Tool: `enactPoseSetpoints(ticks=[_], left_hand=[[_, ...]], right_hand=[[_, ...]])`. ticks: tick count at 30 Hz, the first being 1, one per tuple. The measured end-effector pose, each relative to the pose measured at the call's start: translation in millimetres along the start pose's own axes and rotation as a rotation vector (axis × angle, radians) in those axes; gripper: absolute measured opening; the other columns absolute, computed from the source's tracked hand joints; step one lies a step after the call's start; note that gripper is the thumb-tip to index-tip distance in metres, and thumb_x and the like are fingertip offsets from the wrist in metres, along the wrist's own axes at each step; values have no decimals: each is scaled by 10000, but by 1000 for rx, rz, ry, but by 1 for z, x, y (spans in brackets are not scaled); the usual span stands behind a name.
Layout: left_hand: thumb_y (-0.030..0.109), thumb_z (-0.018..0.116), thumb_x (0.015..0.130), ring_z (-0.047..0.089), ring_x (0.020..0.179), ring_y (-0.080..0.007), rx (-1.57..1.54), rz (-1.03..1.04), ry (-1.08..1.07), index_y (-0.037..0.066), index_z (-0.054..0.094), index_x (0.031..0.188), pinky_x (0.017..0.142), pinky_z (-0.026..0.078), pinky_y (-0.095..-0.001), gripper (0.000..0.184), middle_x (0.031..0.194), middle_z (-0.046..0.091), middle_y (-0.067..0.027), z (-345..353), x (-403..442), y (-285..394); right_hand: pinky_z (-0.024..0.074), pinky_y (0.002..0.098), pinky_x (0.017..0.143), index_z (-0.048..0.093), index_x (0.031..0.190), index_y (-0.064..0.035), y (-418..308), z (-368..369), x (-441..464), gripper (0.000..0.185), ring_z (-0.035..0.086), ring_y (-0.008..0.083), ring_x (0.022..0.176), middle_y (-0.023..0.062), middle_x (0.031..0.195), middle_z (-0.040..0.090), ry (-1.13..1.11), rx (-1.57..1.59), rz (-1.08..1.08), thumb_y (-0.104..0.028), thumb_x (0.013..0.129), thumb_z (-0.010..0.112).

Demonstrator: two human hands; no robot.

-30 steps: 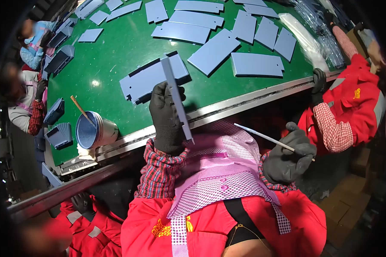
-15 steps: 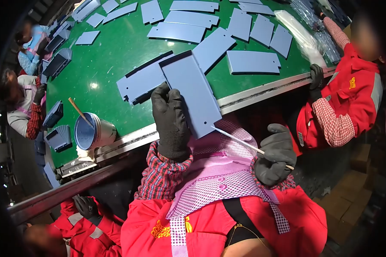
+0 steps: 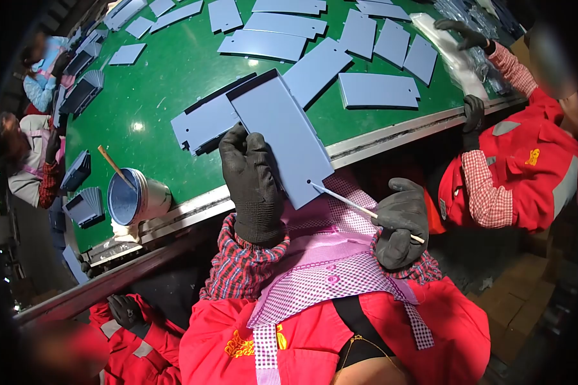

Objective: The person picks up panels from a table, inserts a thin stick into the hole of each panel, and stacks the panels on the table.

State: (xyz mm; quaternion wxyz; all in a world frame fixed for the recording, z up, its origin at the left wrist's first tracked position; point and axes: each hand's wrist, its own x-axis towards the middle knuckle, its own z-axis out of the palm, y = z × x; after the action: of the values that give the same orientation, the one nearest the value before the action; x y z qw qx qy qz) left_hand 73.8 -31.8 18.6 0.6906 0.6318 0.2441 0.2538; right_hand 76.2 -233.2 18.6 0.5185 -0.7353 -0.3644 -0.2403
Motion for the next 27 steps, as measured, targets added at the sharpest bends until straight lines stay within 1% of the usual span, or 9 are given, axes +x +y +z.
enactPoseSetpoints(ticks=[1, 5, 7, 11, 13, 14, 16, 19, 27], left_hand=[[228, 445, 937, 446, 683, -48, 31, 42, 16, -50, 446, 1119, 587, 394, -189, 332, 815, 510, 1, 1, 0, 0], [228, 451, 934, 423, 664, -39, 8, 30, 5, -58, 438, 1121, 570, 372, -179, 341, 790, 485, 14, 0, 1, -2], [211, 467, 935, 473, 782, -72, -83, -49, -15, -22, 415, 1123, 688, 432, -201, 304, 932, 506, -43, -1, 3, -2], [205, 474, 932, 471, 777, -72, 19, -37, -1, -21, 420, 1119, 685, 435, -206, 298, 924, 505, -40, 2, 4, 4], [222, 468, 928, 406, 652, -30, 26, -56, 65, -54, 423, 1137, 562, 365, -172, 350, 781, 473, 24, 4, 5, 2], [222, 468, 928, 406, 652, -30, 26, -58, 65, -54, 423, 1137, 562, 365, -172, 350, 781, 473, 24, 4, 5, 2], [209, 497, 924, 467, 747, -71, 0, -83, 27, -10, 433, 1112, 665, 440, -213, 296, 886, 502, -30, 2, 5, 5], [218, 498, 925, 467, 742, -70, -71, -100, 27, -4, 434, 1109, 659, 440, -211, 295, 881, 503, -28, 5, 7, 2], [224, 498, 926, 466, 746, -66, -14, -82, 6, -24, 421, 1113, 654, 432, -199, 320, 881, 502, -29, 3, 5, 2]], right_hand=[[445, 463, 791, 563, 737, -56, 0, 0, 1, 348, 536, 185, 585, 60, 613, 542, -7, 5, 2, -294, 894, 365], [454, 459, 794, 579, 791, -73, 2, -5, 1, 230, 548, 204, 684, 54, 715, 558, -73, 34, 11, -242, 857, 437], [455, 459, 790, 571, 816, -73, 3, -4, 1, 221, 548, 201, 683, 51, 721, 560, -54, 32, 2, -235, 864, 427], [456, 455, 790, 564, 826, -74, 5, -5, 7, 214, 547, 199, 682, 49, 722, 556, -73, 27, 9, -226, 870, 420], [438, 460, 800, 560, 731, -58, 4, 0, 8, 342, 536, 177, 583, 50, 606, 536, 27, 19, 18, -293, 892, 371], [438, 460, 800, 560, 731, -58, 4, 0, 8, 342, 536, 177, 583, 50, 606, 536, 26, 19, 19, -293, 892, 371], [438, 455, 795, 557, 742, -60, 4, -1, 9, 344, 535, 176, 582, 50, 606, 535, 17, 29, 26, -303, 895, 368], [449, 457, 802, 567, 824, -75, 8, -10, 11, 205, 544, 200, 690, 49, 722, 554, -98, 62, 30, -220, 867, 429], [450, 459, 802, 575, 788, -65, 7, -8, 7, 228, 544, 205, 681, 54, 708, 554, -50, 53, 37, -222, 864, 428]])
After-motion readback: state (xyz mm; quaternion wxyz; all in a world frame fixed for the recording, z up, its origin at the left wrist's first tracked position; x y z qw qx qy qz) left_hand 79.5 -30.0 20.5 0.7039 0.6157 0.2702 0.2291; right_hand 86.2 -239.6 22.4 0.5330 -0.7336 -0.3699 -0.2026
